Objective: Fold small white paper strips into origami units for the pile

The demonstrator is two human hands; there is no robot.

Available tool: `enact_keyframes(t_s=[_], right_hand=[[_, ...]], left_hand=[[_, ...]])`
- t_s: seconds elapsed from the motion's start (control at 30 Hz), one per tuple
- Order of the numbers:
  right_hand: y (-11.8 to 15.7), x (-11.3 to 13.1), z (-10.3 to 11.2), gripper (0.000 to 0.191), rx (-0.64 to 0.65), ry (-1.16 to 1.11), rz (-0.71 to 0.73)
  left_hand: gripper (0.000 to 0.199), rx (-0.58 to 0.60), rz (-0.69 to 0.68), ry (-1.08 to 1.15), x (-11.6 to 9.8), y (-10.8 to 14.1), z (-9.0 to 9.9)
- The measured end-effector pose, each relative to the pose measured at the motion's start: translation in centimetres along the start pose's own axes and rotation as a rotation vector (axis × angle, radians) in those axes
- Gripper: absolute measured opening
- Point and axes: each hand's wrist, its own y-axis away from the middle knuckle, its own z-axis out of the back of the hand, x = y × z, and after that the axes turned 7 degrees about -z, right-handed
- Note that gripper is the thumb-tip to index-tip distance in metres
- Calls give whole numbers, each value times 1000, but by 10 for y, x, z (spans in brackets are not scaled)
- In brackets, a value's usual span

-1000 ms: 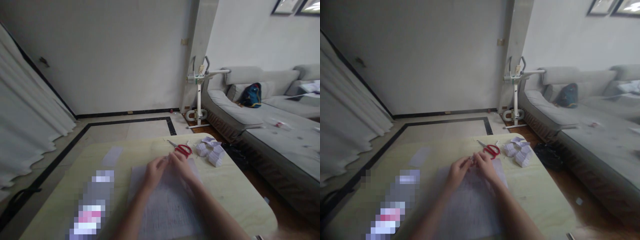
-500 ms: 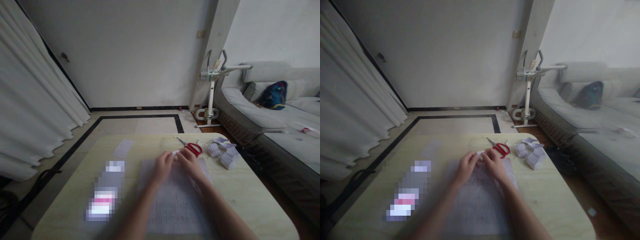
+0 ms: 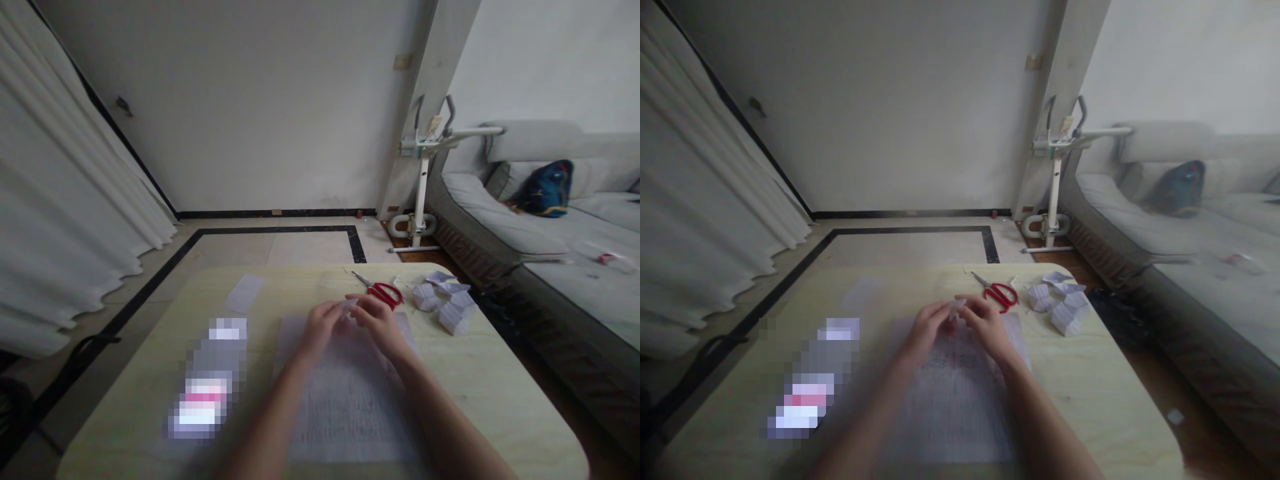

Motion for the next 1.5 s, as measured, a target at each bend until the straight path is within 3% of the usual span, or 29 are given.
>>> enact_keyframes(t_s=[0.23,0.33,0.43,0.5,0.8,1.2,1.5], right_hand=[[-3,-4,-1,23,-152,110,63],[-4,-4,-1,21,-214,123,109],[-4,-5,-3,18,-184,104,122],[-3,-5,-3,18,-156,77,112],[-3,1,-1,23,-70,71,116],[-2,-3,-2,24,-117,176,166],[3,-7,-10,29,-255,486,254]], left_hand=[[48,-147,-93,-163,10,1,-2],[45,-95,-148,-227,8,1,0],[37,35,-160,-213,5,2,0],[36,58,-160,-182,4,2,-1],[40,7,-73,-40,-1,1,-2],[39,-3,-47,-47,3,-1,-1],[31,-119,-200,-330,15,0,-1]])
